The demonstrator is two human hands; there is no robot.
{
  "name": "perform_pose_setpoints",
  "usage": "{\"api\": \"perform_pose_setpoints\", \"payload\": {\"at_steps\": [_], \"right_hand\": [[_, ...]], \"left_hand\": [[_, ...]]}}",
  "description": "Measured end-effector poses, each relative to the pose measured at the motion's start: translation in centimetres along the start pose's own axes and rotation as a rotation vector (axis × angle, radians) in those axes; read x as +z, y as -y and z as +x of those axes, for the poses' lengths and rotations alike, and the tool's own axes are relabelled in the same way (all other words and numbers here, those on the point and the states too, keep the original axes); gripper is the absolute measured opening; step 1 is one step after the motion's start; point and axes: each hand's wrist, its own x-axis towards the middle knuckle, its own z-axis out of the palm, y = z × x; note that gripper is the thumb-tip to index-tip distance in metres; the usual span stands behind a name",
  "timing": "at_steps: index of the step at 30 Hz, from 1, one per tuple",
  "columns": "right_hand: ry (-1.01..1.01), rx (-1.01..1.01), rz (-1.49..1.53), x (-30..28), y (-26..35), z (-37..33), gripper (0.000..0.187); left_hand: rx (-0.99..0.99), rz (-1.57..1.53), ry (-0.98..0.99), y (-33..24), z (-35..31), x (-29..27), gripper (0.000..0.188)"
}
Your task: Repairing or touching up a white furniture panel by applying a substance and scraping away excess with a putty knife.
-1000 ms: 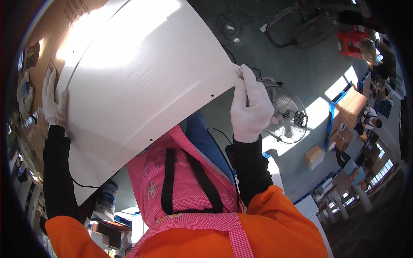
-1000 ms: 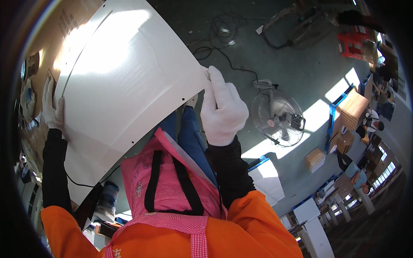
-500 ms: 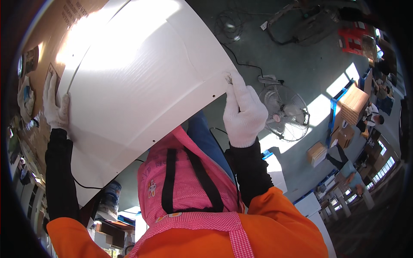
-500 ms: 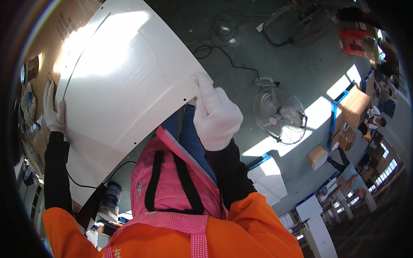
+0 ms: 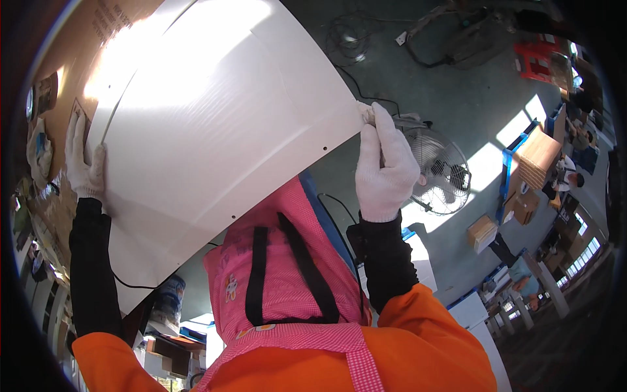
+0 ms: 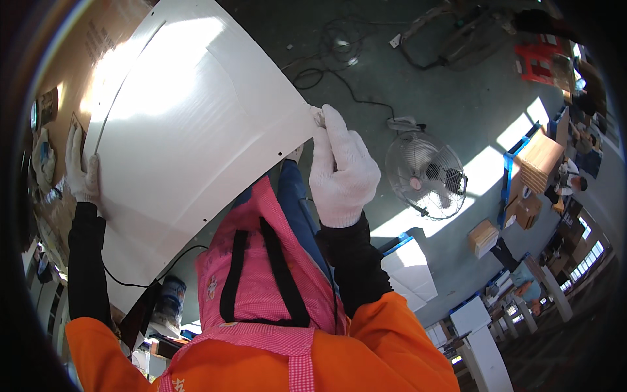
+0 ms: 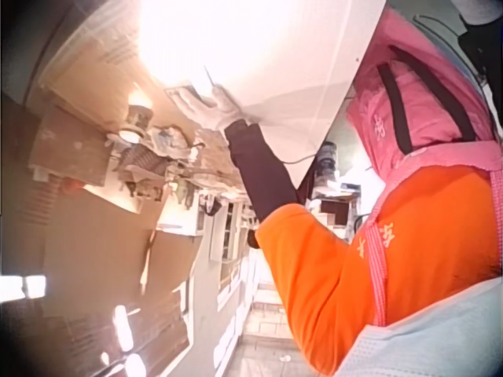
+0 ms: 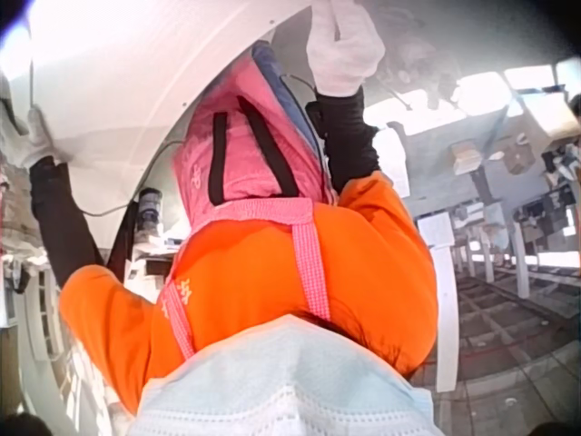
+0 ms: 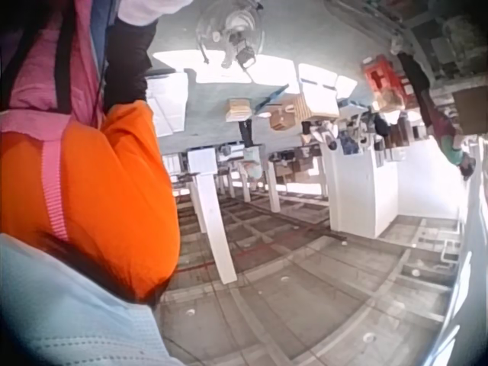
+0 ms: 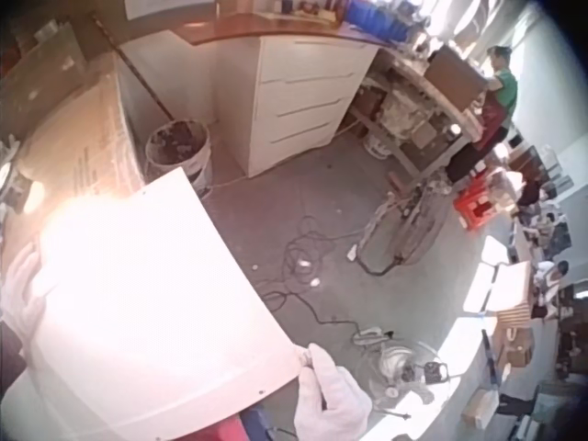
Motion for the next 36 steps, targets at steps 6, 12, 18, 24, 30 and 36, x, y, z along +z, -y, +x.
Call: {"api": "perform_pose_setpoints", "payload": {"at_steps": [6,12,18,24,30,36], "right_hand": [[-0.050,-0.007,0.012,0.7,0.0,0.3,0.032],[-0.031,-0.007,-0.079,0.7,0.2,0.3,0.032],[-0.023,-0.063,-0.081,0.7,0.0,0.4,0.035],[0.260,0.060,-0.130,-0.5,2.2,-1.0,0.033],[0.072,0.012,-0.030,0.5,0.3,0.2,0.036],[0.109,-0.069,-0.124,0.8,1.2,-1.0,0.044]], "left_hand": [[0.005,-0.001,-0.003,0.0,0.1,0.1,0.073],[0.012,0.009,-0.017,0.1,0.1,0.2,0.073],[0.029,0.011,-0.023,0.2,0.2,0.3,0.072],[0.034,0.010,-0.019,0.3,0.2,0.1,0.072],[0.007,0.002,-0.009,0.1,0.2,0.3,0.076],[0.003,0.003,-0.016,0.4,0.2,0.3,0.077]]}}
